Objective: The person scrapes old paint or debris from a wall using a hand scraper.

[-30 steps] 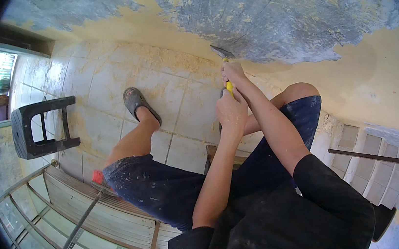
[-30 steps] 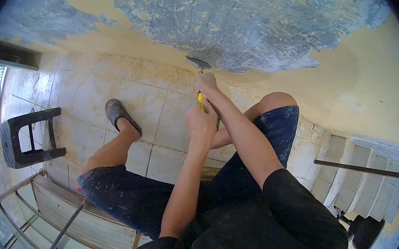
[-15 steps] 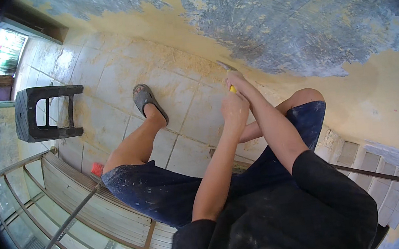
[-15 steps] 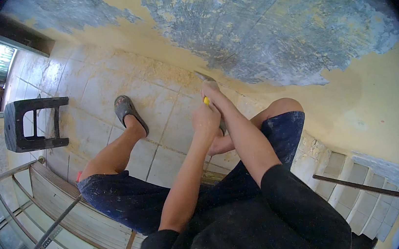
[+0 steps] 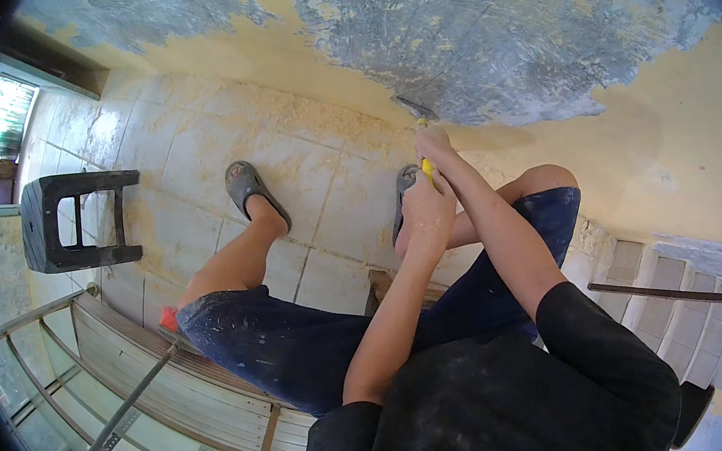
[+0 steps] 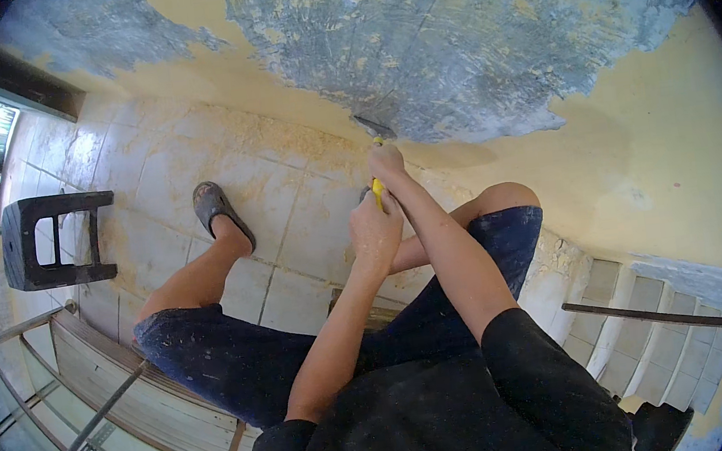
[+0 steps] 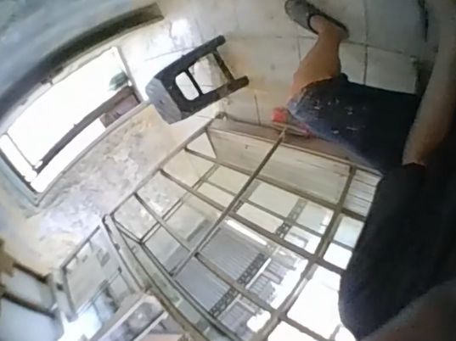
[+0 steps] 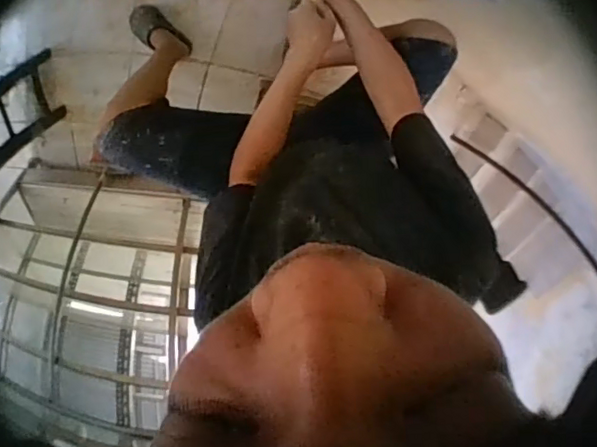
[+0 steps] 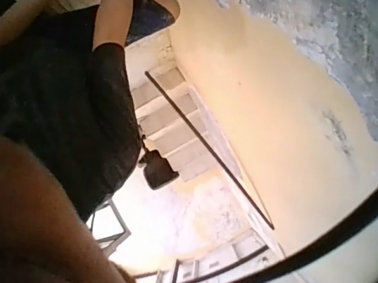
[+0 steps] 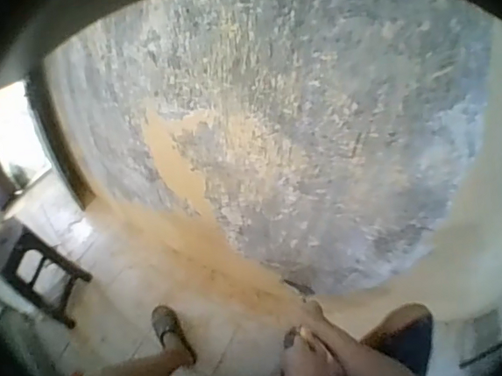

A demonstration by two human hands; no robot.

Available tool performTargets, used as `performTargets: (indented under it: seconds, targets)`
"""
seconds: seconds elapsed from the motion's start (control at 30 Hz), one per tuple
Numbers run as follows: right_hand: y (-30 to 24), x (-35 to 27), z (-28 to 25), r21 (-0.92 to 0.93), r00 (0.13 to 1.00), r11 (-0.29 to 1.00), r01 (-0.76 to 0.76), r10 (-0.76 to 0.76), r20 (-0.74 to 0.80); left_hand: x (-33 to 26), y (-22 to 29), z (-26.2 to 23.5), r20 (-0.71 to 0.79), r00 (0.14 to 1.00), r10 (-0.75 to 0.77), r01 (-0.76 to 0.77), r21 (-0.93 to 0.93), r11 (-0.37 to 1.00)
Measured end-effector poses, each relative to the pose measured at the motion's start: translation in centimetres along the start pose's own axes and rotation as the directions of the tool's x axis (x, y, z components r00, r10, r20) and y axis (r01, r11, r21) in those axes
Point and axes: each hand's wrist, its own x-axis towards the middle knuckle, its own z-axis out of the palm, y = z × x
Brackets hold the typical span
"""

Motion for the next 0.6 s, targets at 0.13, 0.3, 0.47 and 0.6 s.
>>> performTargets:
  seconds: [0.13,0.3,0.47,0.6]
  targets:
    - [1.1,1.8,1.2,-0.075,0.998,0.997,-0.012,0.016,0.053,1.3,-1.1,0.2,-0.009,1.000,-0.002,0.002,0.004,1.000]
    - [4.8,6.9,3.5,-0.284,0.979,0.937,0.204,-0.201,0.039,2.2,-2.0,0.8,-0.006,0.999,-0.043,0.043,0.020,0.999]
    - [6.6,10.6,6.2,0.000,0.964,0.989,0.145,-0.141,0.224,5.7,-3.7,1.4,0.009,0.998,-0.063,0.063,0.026,0.998]
    - [5.2,10.5,8.3,-0.364,0.965,0.909,0.206,-0.125,0.232,7.4,-5.6,1.2,-0.007,0.988,-0.156,0.156,0.030,0.987]
